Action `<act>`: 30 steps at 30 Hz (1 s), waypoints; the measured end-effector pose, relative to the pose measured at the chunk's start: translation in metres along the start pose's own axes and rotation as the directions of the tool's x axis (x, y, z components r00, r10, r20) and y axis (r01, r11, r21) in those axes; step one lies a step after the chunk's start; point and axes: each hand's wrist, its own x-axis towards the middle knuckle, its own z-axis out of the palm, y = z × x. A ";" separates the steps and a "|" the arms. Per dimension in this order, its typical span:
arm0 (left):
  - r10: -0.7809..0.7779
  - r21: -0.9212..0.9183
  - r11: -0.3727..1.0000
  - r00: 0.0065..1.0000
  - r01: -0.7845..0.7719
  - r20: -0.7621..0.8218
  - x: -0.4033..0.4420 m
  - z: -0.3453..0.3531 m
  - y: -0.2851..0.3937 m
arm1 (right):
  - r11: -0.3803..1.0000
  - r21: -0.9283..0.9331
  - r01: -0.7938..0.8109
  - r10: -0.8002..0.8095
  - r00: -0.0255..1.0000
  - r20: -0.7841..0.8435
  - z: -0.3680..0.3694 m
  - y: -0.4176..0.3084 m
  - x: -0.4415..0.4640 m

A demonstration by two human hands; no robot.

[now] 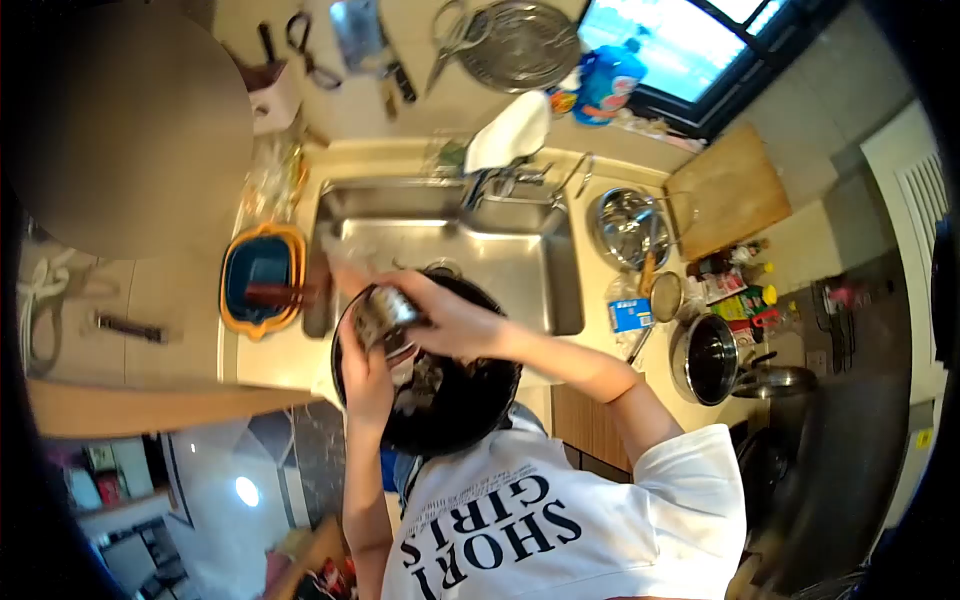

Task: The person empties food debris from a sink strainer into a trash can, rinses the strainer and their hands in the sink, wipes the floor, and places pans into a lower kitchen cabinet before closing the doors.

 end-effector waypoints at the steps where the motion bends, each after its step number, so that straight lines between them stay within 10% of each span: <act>1: 0.056 0.018 0.998 0.998 -0.055 -0.039 -0.001 0.001 -0.001 | 0.975 -0.224 -0.006 -0.007 0.998 -0.057 0.002 -0.002 0.000; 7: 0.175 0.047 0.984 0.961 -0.169 -0.214 -0.009 0.030 -0.001 | 0.939 0.311 -0.148 0.206 0.965 -0.162 0.018 -0.002 -0.003; 17: 0.422 0.242 0.891 0.897 -0.384 -0.129 -0.007 0.033 -0.010 | 0.995 -0.025 -0.101 0.091 0.961 -0.261 0.012 0.004 -0.009; 24: 0.504 0.437 0.795 0.859 -0.420 -0.092 -0.007 0.023 -0.005 | 0.853 -0.511 0.101 -0.267 0.927 -0.262 0.003 -0.006 -0.026; 30: 0.680 0.435 0.675 0.732 -0.596 -0.052 -0.006 0.006 -0.014 | 1.000 -0.013 0.005 -0.005 0.999 0.041 -0.016 -0.025 -0.035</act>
